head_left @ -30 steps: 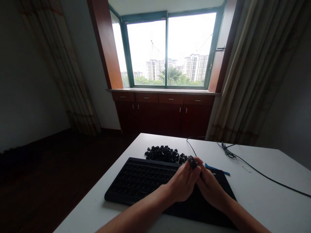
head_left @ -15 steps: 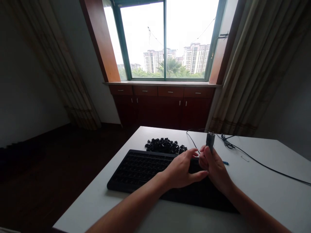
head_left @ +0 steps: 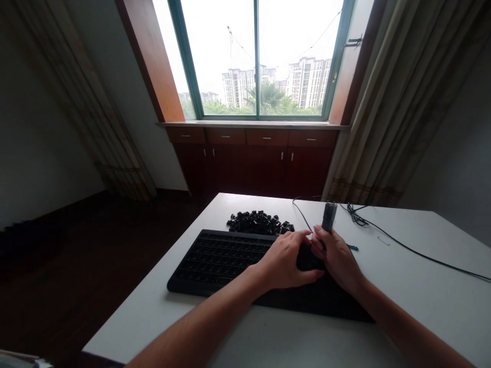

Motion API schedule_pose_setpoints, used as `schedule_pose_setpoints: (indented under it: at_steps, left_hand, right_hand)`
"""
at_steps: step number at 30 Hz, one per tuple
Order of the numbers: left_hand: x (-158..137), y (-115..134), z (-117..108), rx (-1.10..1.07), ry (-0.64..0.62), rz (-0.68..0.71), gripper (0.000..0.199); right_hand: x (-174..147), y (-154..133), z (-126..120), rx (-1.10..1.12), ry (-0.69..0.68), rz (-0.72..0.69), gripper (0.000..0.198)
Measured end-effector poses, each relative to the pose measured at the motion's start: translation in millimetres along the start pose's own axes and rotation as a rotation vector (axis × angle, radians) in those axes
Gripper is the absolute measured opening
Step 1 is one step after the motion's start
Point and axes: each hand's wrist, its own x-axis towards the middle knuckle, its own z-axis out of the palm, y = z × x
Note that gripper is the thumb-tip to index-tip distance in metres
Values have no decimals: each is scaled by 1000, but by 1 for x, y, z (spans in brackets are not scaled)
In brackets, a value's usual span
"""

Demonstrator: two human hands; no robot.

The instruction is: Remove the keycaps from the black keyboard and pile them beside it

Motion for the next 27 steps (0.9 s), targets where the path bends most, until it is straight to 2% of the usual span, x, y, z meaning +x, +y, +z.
schedule_pose_setpoints:
  at_steps: [2, 6, 9, 10, 12, 14, 20, 27]
  left_hand:
    - [0, 2, -3, -54, -2, 30, 84]
    - [-2, 6, -14, -200, -35, 109, 71]
    - [-3, 6, -20, -339, 5, 161, 68]
    - [-3, 6, -20, -375, 36, 175, 64]
    - [-2, 6, -18, -435, 109, 181, 44]
    - [0, 6, -13, -488, 170, 143, 29]
    - [1, 12, -6, -541, 240, 17, 35]
    - [-1, 14, -8, -436, 222, 106, 35]
  right_hand:
    - [-3, -2, 3, -126, -34, -31, 37]
    - [-11, -6, 9, -390, -114, -119, 29]
    - [-13, -8, 9, -453, -195, -190, 28]
    - [-13, -8, 9, -460, -236, -215, 28]
    - [-12, -7, 8, -495, -317, -247, 29]
    - [-11, -6, 7, -552, -356, -249, 28]
    - [-12, -10, 9, -671, -281, -248, 30]
    - [-12, -7, 6, -655, -350, -302, 44]
